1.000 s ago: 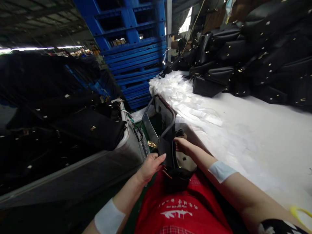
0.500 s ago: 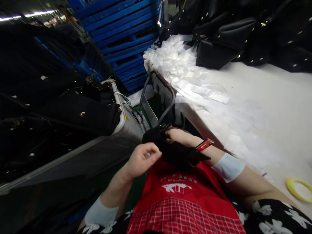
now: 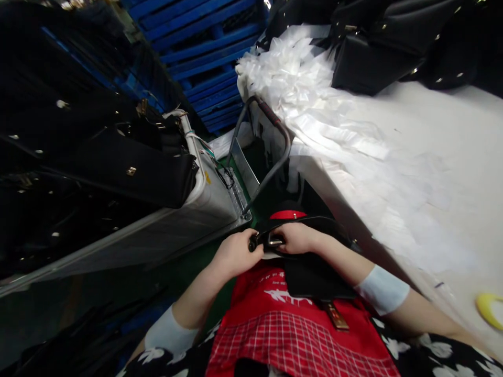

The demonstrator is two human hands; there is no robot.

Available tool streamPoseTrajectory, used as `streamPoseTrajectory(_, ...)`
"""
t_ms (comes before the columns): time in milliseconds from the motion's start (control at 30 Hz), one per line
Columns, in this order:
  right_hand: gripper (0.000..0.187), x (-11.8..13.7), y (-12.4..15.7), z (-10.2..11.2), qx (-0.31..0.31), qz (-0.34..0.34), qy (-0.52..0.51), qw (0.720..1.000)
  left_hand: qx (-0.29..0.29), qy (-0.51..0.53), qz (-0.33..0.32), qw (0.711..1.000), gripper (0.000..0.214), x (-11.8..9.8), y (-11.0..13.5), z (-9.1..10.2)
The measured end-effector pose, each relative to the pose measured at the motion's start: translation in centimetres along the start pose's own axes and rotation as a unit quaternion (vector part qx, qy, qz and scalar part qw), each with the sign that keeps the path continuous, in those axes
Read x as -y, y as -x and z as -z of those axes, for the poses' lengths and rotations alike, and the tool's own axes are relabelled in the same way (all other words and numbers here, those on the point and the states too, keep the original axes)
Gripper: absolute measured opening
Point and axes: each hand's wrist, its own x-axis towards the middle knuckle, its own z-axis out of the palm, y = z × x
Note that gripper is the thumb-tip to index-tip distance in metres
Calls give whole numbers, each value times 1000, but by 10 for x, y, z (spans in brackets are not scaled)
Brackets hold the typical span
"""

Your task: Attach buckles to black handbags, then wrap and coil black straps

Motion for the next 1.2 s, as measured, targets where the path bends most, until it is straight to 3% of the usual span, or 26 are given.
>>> streamPoseTrajectory(133,29,-3,4,-28,-190,112,-128,967,-24,-20,11,999,28,-4,-13,-6)
streamPoseTrajectory(233,19,-3,-1,-35,-231,135,-188,945,-29,2,-5,1000,31,-3,-27,-4)
streamPoseTrajectory(367,30,-20,-7,-37,-234,90,-268,930,-30,60,-27,997,32,5,-39,-7)
streamPoseTrajectory(467,34,-32,-5,-35,-241,42,-267,932,-36,81,-38,995,32,11,-43,-11)
streamPoseTrajectory(567,30,-29,-2,-29,-245,-4,-165,955,-40,87,-42,995,32,14,-45,-16)
streamPoseTrajectory(667,25,-12,-1,-21,-204,-32,8,978,-41,93,-51,993,32,17,-47,-18)
streamPoseTrajectory(767,24,8,-7,-17,-132,-43,157,978,-48,89,-58,993,32,16,-48,-21)
streamPoseTrajectory(833,24,18,-14,-18,-96,-70,197,973,-52,83,-62,993,32,11,-47,-25)
streamPoseTrajectory(1033,21,24,-23,-20,-72,-110,181,975,-81,118,-37,989,34,4,-43,-34)
streamPoseTrajectory(1133,30,21,-16,-12,-142,-85,118,979,-83,164,-39,982,35,14,-46,-30)
streamPoseTrajectory(1200,23,18,-12,-8,-199,-32,67,977,-79,186,-49,978,34,20,-49,-27)
